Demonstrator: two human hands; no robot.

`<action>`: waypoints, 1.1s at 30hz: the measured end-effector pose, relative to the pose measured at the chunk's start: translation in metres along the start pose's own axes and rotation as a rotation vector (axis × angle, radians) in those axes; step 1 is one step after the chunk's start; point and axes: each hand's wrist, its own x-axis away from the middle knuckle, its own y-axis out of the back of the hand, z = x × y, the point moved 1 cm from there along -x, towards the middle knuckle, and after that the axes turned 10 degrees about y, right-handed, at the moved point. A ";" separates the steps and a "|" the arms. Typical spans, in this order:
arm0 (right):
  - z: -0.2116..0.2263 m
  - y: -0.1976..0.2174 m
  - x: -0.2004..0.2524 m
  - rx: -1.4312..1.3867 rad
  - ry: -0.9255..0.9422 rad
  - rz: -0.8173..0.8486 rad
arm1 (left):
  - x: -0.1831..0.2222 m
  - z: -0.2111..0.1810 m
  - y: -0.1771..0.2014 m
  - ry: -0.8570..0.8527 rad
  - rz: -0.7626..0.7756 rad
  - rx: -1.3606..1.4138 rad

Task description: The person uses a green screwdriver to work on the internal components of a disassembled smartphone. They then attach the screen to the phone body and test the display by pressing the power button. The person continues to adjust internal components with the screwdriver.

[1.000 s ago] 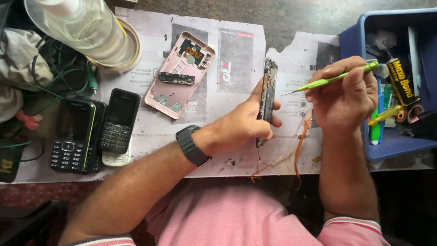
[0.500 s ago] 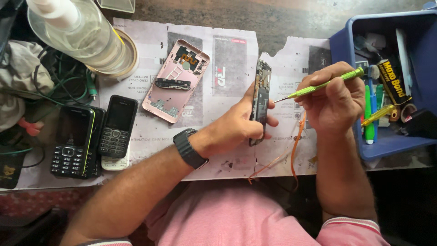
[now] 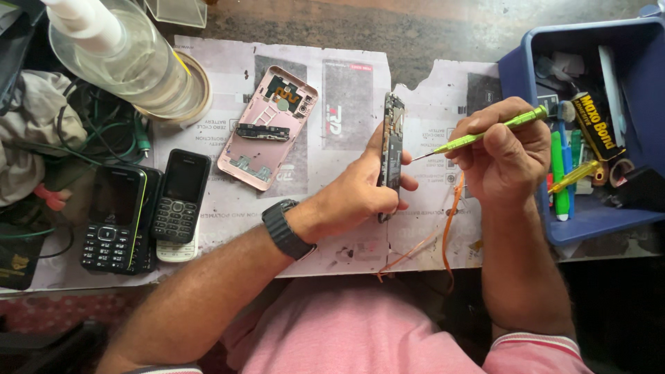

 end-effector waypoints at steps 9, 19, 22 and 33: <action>-0.003 -0.002 0.003 0.043 -0.051 0.028 | -0.002 0.004 0.000 -0.011 -0.003 -0.126; -0.001 -0.007 0.002 0.057 -0.043 -0.022 | 0.000 0.004 0.001 0.006 0.034 0.191; 0.001 -0.006 0.000 0.067 -0.011 -0.029 | 0.000 0.003 0.004 0.000 0.076 0.433; 0.000 -0.005 0.002 0.030 0.022 0.067 | 0.003 -0.015 0.007 -0.051 0.165 0.602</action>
